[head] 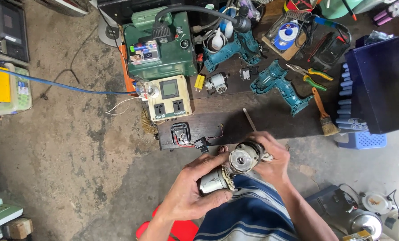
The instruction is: Disassembling a small motor using a hammer and then taking apart a power drill at a workbench to remove internal components.
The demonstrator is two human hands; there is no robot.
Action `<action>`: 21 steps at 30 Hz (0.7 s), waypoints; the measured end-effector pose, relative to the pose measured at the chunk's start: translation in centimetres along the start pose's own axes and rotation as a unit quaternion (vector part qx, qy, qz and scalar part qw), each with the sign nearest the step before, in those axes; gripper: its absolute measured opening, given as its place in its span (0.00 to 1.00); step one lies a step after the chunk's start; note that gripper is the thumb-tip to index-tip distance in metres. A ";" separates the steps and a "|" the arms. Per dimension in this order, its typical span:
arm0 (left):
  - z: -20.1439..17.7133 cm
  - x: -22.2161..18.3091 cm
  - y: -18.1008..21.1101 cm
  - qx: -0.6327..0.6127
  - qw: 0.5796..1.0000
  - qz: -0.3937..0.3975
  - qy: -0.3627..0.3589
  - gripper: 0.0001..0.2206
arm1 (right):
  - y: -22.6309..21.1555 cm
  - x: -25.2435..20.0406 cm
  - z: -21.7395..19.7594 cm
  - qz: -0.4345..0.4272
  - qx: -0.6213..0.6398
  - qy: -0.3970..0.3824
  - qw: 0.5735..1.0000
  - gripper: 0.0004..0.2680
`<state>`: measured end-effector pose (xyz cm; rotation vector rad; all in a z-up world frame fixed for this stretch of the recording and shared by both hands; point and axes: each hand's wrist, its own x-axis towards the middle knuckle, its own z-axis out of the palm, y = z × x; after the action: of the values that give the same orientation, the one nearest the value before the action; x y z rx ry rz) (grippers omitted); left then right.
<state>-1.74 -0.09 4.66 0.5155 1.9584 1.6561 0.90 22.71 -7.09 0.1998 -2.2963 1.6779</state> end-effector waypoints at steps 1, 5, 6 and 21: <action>0.0 0.0 0.1 0.000 1.000 -0.001 0.002 0.30 | 1.4 -0.6 -0.5 0.000 0.002 -0.001 1.000 0.15; -0.3 -0.3 -0.2 0.024 1.000 -0.014 0.006 0.29 | 3.7 -1.1 -2.6 -0.154 -0.154 0.019 0.976 0.17; -0.3 -0.4 -0.3 0.032 0.999 -0.014 0.007 0.28 | 3.5 -0.8 -3.3 -0.196 -0.185 0.016 0.963 0.13; -0.1 -1.0 -1.3 0.121 0.993 -0.001 0.004 0.27 | -1.4 1.0 -5.2 -0.361 -0.259 0.012 0.896 0.04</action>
<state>-0.96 -1.00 3.57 0.5970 2.1781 1.4290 1.11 27.27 -4.08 0.7840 -2.1533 0.6781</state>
